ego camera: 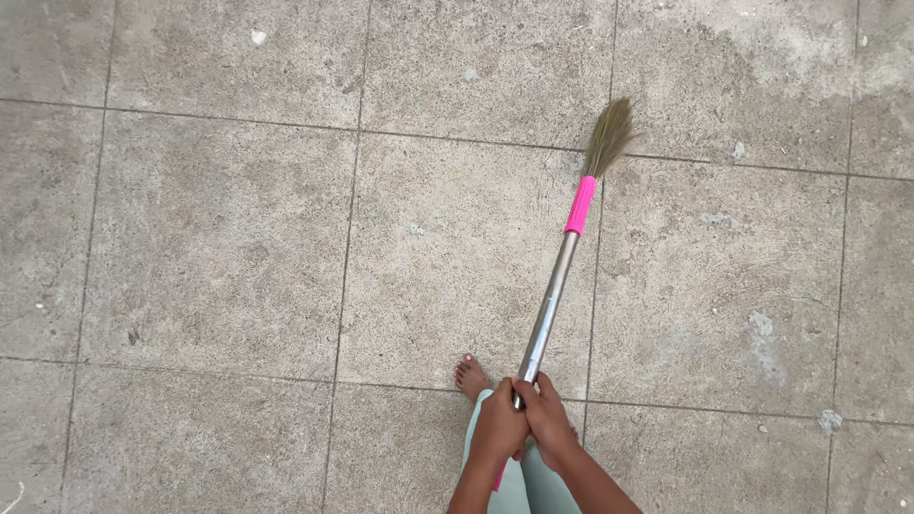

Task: The person sweeps a tiled floor using a long-handled broom, moving debris together.

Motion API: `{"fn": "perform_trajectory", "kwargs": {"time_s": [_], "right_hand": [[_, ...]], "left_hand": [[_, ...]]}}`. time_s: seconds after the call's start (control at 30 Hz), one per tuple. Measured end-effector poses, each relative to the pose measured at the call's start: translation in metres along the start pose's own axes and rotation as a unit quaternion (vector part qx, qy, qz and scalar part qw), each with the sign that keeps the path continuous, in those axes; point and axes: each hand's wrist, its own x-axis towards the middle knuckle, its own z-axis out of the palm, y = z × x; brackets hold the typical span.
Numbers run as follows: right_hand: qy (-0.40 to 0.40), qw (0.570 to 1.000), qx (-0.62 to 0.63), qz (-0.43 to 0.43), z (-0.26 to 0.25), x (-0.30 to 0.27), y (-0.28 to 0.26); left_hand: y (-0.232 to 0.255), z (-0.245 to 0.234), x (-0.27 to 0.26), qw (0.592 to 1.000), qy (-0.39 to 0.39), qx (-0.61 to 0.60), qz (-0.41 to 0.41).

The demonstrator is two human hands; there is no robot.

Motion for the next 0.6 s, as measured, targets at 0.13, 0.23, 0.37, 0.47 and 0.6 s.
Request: {"fn": "perform_trajectory", "kwargs": {"time_s": [0.13,0.23,0.37,0.47,0.6], "right_hand": [[-0.131,0.966,-0.223,-0.032,0.092,0.002,0.027],[-0.255,0.904,-0.339,-0.051,0.169,0.012,0.042],[-0.352,0.889,-0.285,0.061,0.253,0.04,0.039],[-0.332,0.916,-0.207,0.087,0.263,0.061,0.033],[-0.173,0.984,0.002,0.053,0.21,0.074,0.027]], "left_hand": [[-0.046,-0.066,-0.034,0.968,0.132,-0.192,-0.092],[-0.084,-0.117,-0.033,0.922,0.222,-0.278,-0.155],[-0.114,-0.19,-0.012,0.905,0.267,-0.303,-0.135],[-0.103,-0.22,0.012,0.936,0.228,-0.234,-0.129],[-0.043,-0.197,0.039,0.992,0.08,-0.016,-0.096]]}}
